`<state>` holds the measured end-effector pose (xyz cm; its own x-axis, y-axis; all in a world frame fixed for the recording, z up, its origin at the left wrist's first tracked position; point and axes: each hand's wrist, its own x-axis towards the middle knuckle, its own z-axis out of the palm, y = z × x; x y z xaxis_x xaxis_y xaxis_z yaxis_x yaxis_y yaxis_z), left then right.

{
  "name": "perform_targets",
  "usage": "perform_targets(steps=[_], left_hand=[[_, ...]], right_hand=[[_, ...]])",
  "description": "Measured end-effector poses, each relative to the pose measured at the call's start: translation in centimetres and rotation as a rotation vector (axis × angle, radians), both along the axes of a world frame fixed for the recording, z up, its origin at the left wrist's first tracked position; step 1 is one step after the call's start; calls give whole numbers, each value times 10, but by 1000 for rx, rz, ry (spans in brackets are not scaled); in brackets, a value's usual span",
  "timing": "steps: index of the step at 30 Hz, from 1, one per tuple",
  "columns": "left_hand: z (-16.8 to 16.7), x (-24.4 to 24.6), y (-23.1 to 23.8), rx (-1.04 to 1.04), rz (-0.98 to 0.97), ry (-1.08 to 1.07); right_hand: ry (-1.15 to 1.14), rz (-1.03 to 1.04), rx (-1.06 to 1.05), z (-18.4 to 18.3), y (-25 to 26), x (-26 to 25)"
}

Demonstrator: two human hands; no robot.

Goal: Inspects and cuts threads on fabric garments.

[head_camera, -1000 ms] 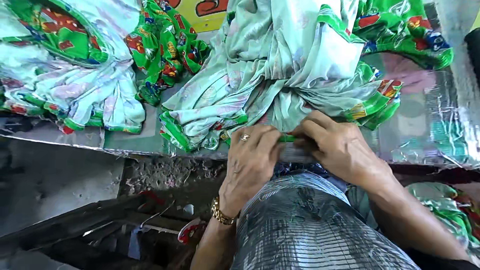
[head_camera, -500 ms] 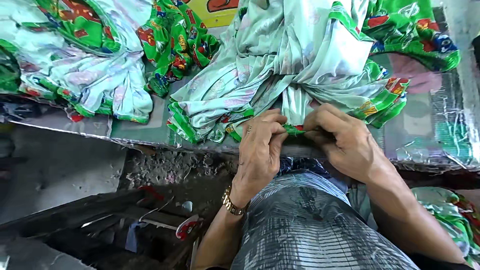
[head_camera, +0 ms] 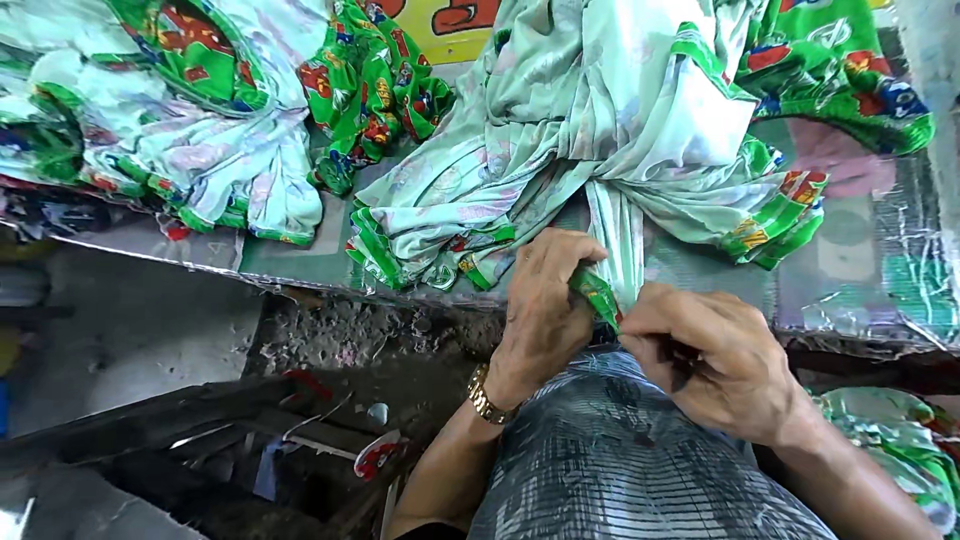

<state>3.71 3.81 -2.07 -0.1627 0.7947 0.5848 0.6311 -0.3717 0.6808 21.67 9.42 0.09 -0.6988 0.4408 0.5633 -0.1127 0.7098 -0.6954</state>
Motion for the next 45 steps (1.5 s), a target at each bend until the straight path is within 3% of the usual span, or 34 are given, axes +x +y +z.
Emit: perform_targets(steps=[2,4,9,12,14,18,21,24,26,30,35,40,42,45], left_hand=[[-2,-3,-3,71,-31,-166],[2,-8,-8,121,3,-199],[19,-38,-31,171,107,257],[13,-50,-47,16,3,599],[4,-53,-50,-125,-54,701],[6,-46,-48,-123,-44,607],[16,-33,-36,-64,3,505],[21,-23,-24,-220,53,471],[15,-24,-19,-336,60,493],[4,-27,-30,-248,81,483],[-7,-26,-48,-103,164,381],[-14,-15,-49,22,141,260],[-13,-13,-44,17,82,215],[-8,-13,-33,-86,3,94]], right_hand=[[54,16,-134,0,4,5],[84,-61,-167,3,9,11],[-69,-224,181,3,29,27],[-331,-178,460,-7,28,29],[-496,-141,508,-11,25,28],[-390,-109,326,6,32,26],[-160,-76,-42,20,34,9],[33,-15,-388,18,28,-21],[-18,-18,-484,9,24,-36],[-252,-107,-345,-5,18,-38],[-232,-5,-220,-12,19,-31],[-282,-107,44,-17,8,-39],[-225,-120,25,-18,9,-39],[-180,-114,-177,-16,13,-33]])
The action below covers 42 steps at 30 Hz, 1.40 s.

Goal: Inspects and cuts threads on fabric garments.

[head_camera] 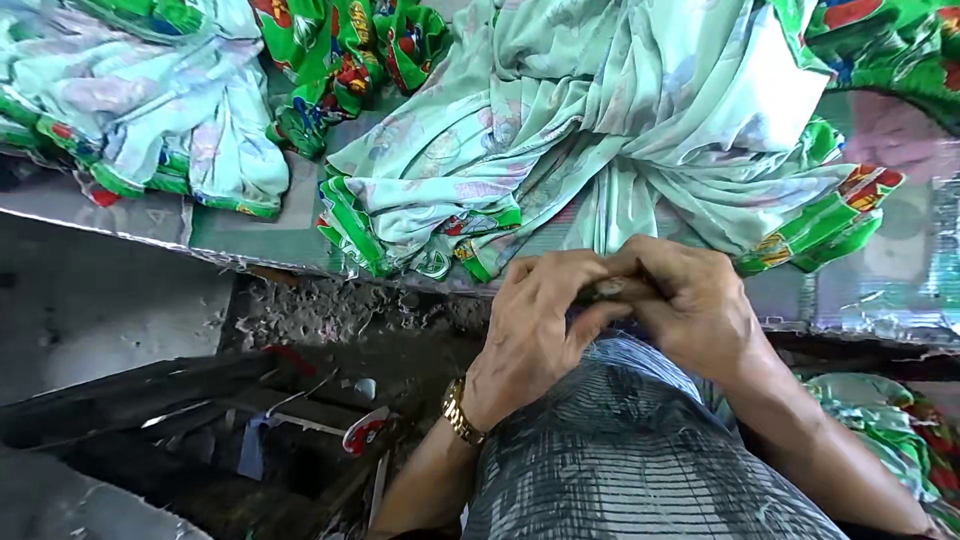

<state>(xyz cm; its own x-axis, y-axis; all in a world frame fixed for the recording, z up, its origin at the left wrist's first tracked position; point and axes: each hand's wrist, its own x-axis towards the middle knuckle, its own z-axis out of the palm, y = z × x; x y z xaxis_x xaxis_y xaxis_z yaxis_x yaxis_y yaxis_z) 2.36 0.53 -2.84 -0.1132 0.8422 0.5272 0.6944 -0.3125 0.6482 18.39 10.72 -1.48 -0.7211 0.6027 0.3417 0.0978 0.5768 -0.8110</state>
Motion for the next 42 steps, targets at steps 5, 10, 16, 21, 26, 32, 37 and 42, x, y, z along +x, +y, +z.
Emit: perform_targets(steps=[5,10,16,21,26,32,37,42], left_hand=[[4,5,3,-68,4,-119],[4,8,-1,-102,2,-110],[-13,7,-15,73,58,145],[-27,11,-22,192,120,264],[-29,15,-21,232,151,268],[-28,17,-24,288,177,413],[-25,20,-22,309,164,441],[-24,19,-23,314,147,444]], right_hand=[[117,-21,-225,1,2,4],[205,15,-63,0,-2,12],[-154,-107,322,7,-11,34],[-254,-118,493,5,-13,40],[-215,-61,605,-5,-12,37],[-169,-108,660,-12,-17,36],[-133,-123,652,-15,-18,35],[-86,-104,644,-18,-16,33]])
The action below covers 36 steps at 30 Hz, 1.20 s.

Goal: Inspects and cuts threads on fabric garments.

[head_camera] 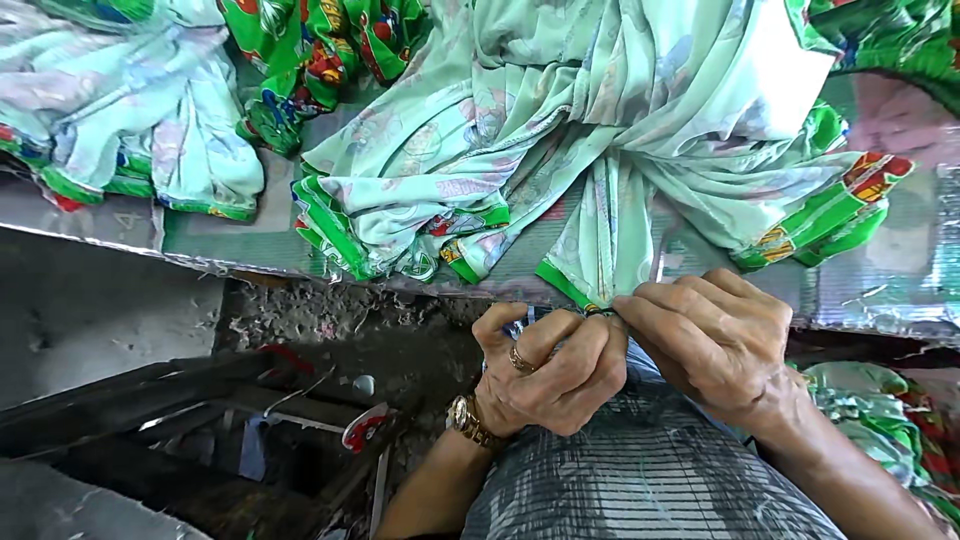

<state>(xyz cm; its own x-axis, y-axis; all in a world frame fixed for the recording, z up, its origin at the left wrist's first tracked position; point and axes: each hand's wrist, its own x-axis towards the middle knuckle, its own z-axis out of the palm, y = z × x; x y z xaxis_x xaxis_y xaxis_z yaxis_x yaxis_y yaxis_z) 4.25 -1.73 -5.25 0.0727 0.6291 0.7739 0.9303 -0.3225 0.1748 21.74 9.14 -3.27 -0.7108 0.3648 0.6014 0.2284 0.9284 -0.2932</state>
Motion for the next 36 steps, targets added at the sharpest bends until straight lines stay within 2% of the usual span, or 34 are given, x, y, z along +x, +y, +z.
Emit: perform_targets(steps=[5,8,10,11,13,14,16,18,21,23,25,27,29,30,32,36], left_hand=[[-1,-1,1,2,-14,-2],[8,-3,-9,-46,-28,-56],[23,-16,-23,-221,-35,-42],[32,-26,-29,-377,-42,-28],[48,-46,-35,-705,-72,30],[52,-52,-34,-757,-76,20],[57,-54,-26,-673,-43,-89],[57,-44,-8,-498,41,-143],[47,-33,25,-439,160,-33],[38,-29,39,-411,191,-22],[33,-23,44,-262,122,-257],[35,-13,43,-158,-90,-745],[38,-5,43,-169,-354,-1260],[37,-3,44,-185,-459,-1442],[34,0,45,-196,-567,-1632],[35,2,44,-178,-671,-1760]], right_hand=[[-21,14,13,1,0,-3],[-180,49,-63,15,-7,3],[-372,127,-119,25,-11,14],[-428,182,-145,27,-9,21],[-392,278,-264,30,-1,30],[-310,293,-358,31,5,32],[-129,201,-429,32,13,28],[-19,12,-358,32,16,10],[-108,-181,-236,26,19,-16],[-180,-207,-159,21,21,-22],[-95,-164,-192,22,22,-19],[25,-76,-341,25,23,-10],[147,35,-530,27,25,-5],[195,79,-609,28,26,-4],[261,150,-714,29,27,-4],[292,175,-743,32,30,-5]])
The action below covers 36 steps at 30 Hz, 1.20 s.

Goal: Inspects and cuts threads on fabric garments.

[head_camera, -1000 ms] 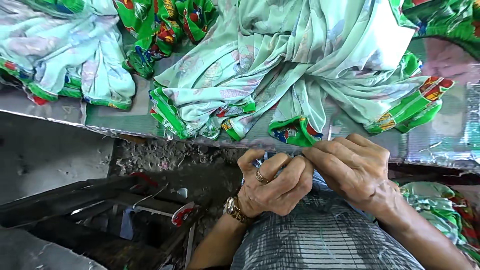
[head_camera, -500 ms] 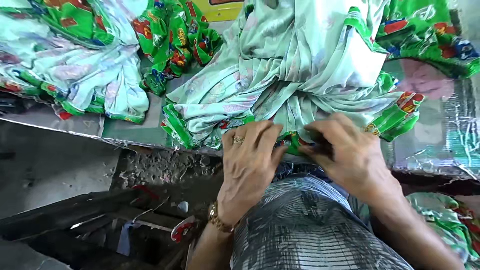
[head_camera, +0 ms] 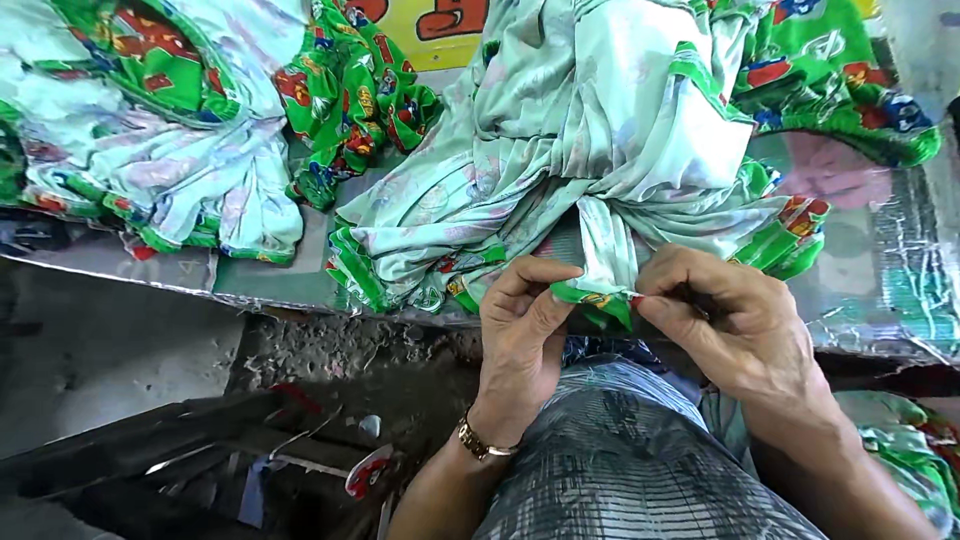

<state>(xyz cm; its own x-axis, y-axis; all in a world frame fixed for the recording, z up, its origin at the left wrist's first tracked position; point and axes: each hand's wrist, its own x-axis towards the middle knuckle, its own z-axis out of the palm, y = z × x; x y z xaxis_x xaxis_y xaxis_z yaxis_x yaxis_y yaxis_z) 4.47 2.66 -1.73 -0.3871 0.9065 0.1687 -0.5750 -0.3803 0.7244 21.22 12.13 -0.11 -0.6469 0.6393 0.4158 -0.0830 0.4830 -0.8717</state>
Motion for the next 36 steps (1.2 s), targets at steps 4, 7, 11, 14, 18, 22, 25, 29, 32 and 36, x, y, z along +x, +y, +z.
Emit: perform_targets(steps=[4,7,11,14,18,22,25,29,32,36], left_hand=[[-3,2,3,-21,-35,-99],[0,4,4,-38,-25,-157],[1,5,3,-45,-43,-179],[1,5,3,-45,-44,-182],[1,5,3,-48,-48,-182],[1,6,3,-56,-44,-180],[0,6,3,-49,-50,-164],[0,7,3,-49,-48,-151],[0,7,3,-53,-50,-151],[-1,7,3,-49,-61,-143]], right_hand=[[-100,-180,92,-1,-5,-2],[-86,-252,176,0,-9,-1],[-25,-233,291,4,-12,-1],[-15,-231,342,4,-10,-4],[-1,-222,345,4,-7,-7],[-9,-233,376,3,-6,-8],[-10,-236,390,3,-5,-8],[-7,-236,398,3,-5,-8],[2,-236,401,2,-4,-8],[29,-200,342,1,-2,-7]])
